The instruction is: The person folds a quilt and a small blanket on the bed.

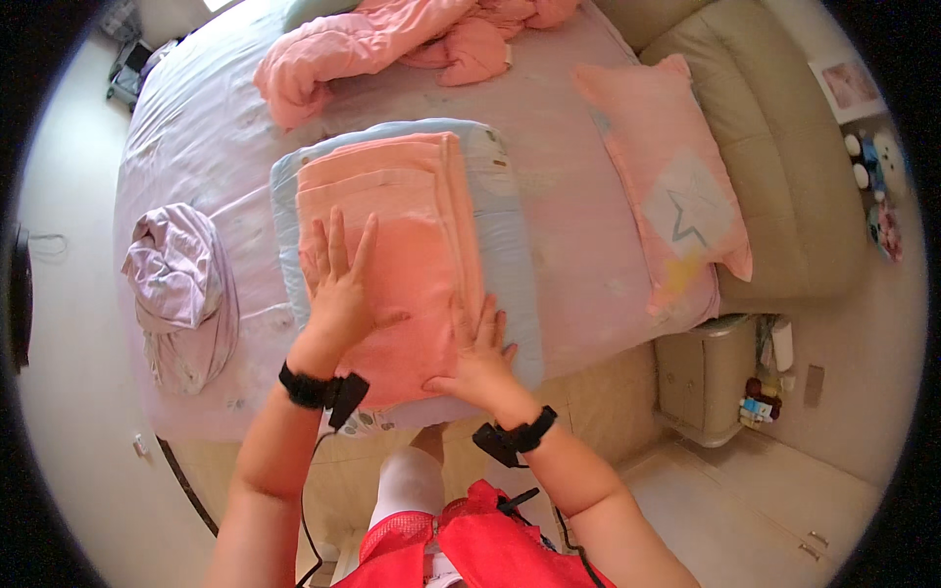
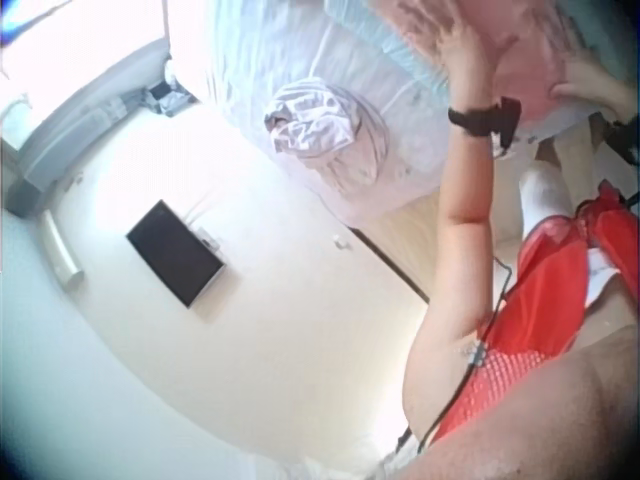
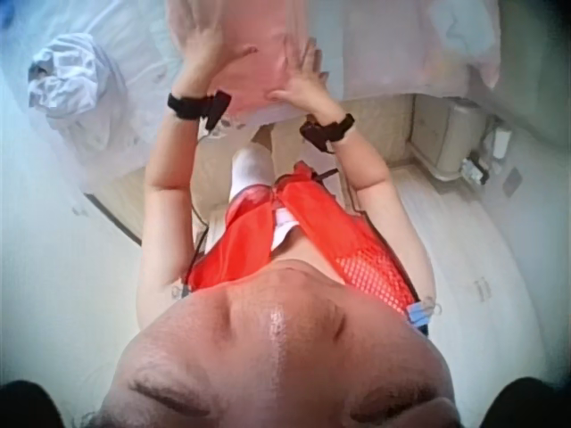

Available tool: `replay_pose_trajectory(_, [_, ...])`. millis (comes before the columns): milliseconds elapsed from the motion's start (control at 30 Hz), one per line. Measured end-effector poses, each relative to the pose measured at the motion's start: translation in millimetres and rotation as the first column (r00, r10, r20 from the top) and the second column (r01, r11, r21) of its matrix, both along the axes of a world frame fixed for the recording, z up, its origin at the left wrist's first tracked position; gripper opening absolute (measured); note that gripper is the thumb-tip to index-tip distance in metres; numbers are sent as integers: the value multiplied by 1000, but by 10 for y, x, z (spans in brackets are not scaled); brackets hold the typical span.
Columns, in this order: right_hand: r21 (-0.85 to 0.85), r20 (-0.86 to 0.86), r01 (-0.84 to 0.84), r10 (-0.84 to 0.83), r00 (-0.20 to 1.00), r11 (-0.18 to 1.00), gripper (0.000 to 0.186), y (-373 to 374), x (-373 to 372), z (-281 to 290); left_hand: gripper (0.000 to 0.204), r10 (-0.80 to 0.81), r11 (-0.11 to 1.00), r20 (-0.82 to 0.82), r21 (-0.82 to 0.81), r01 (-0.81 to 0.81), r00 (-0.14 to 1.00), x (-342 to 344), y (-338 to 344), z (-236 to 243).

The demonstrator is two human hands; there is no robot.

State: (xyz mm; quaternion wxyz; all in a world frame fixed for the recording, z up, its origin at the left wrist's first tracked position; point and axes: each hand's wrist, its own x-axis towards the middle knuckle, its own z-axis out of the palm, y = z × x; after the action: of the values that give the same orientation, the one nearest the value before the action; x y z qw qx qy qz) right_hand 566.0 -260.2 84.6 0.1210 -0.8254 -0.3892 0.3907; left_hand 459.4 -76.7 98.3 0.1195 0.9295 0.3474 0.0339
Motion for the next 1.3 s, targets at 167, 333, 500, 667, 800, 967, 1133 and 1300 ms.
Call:
replay_pose_trajectory(167, [-168,54,-109,119,991,980,128,-45,22,-296,132,4,980,-214,-195,-47,977,480,166,-205])
replay_pose_trajectory(333, [-165,-23,-136,134,991,977,126,87,135,-568,134,54,973,-470,-174,-152,881,767,194,-381])
replay_pose_trajectory(500, [-137,-150,-143,122,981,980,129,208,429,-618,133,92,963,-593,-152,-223,800,981,219,-590])
replay_pose_trajectory(667, [-97,-327,-246,203,923,964,130,194,667,-636,137,195,962,-669,-13,-273,718,1062,283,-842])
replay_pose_trajectory(800, [369,-842,67,303,447,927,92,-74,1507,-1011,128,125,975,-756,-26,-221,642,1280,183,-632])
replay_pose_trajectory(967, [216,-79,438,-432,898,872,64,-521,2997,-1339,121,90,983,-750,-38,-178,656,1115,306,-761])
replay_pose_trajectory(1133, [58,768,443,-323,553,895,76,-1133,3959,-1399,99,159,987,-717,134,-90,679,1037,254,-828])
replay_pose_trajectory(1300, [-42,656,595,-427,623,803,77,-1427,4226,-1461,87,128,974,-695,224,44,708,817,430,-1081])
